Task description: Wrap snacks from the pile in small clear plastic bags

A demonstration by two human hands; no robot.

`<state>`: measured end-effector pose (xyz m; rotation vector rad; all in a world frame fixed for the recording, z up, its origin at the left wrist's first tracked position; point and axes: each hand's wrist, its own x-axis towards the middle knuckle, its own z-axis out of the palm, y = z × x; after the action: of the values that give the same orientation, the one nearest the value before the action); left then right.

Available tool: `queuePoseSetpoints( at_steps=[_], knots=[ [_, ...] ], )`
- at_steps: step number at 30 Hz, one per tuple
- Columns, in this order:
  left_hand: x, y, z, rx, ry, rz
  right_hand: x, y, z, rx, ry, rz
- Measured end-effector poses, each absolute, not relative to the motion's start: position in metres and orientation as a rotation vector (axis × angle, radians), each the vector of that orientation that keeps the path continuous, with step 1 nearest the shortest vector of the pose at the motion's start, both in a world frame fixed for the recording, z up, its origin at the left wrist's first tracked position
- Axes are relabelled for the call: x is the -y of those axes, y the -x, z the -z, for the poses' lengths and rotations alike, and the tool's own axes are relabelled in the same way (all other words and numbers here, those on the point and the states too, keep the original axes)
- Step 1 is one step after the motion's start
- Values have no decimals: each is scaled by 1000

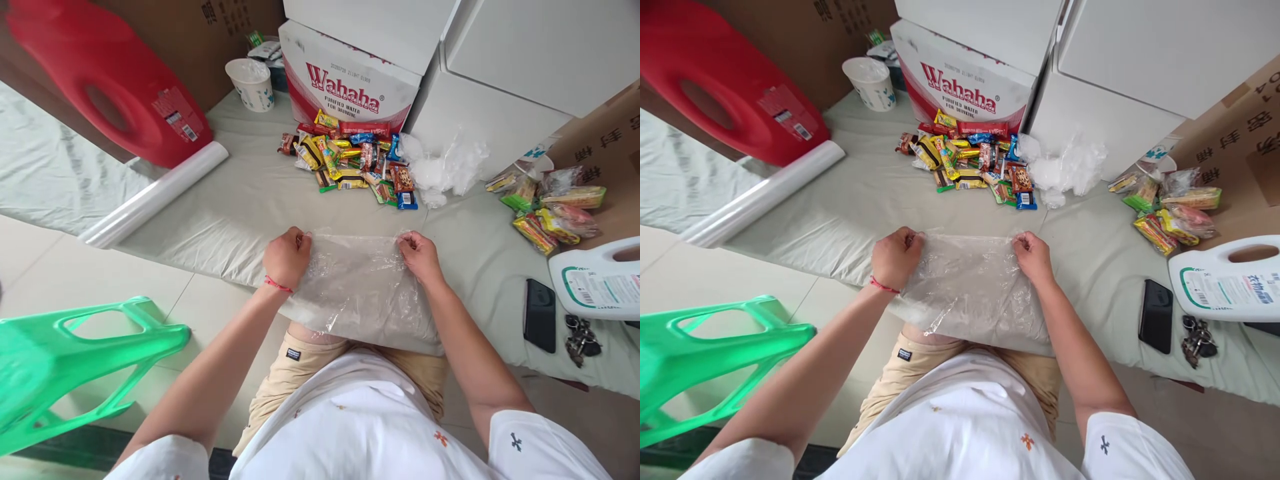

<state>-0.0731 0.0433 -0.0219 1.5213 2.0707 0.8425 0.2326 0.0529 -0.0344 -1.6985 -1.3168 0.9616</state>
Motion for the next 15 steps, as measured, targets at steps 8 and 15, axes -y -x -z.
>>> queuePoseSetpoints(
  at_steps=[8, 15],
  knots=[
    [-61, 73, 39, -2221, -1917, -807, -60, -226, 26, 1871, 1795, -499],
    [-55, 73, 46, -2041, -2108, -793, -92, -229, 15, 2104, 1433, -642]
  ],
)
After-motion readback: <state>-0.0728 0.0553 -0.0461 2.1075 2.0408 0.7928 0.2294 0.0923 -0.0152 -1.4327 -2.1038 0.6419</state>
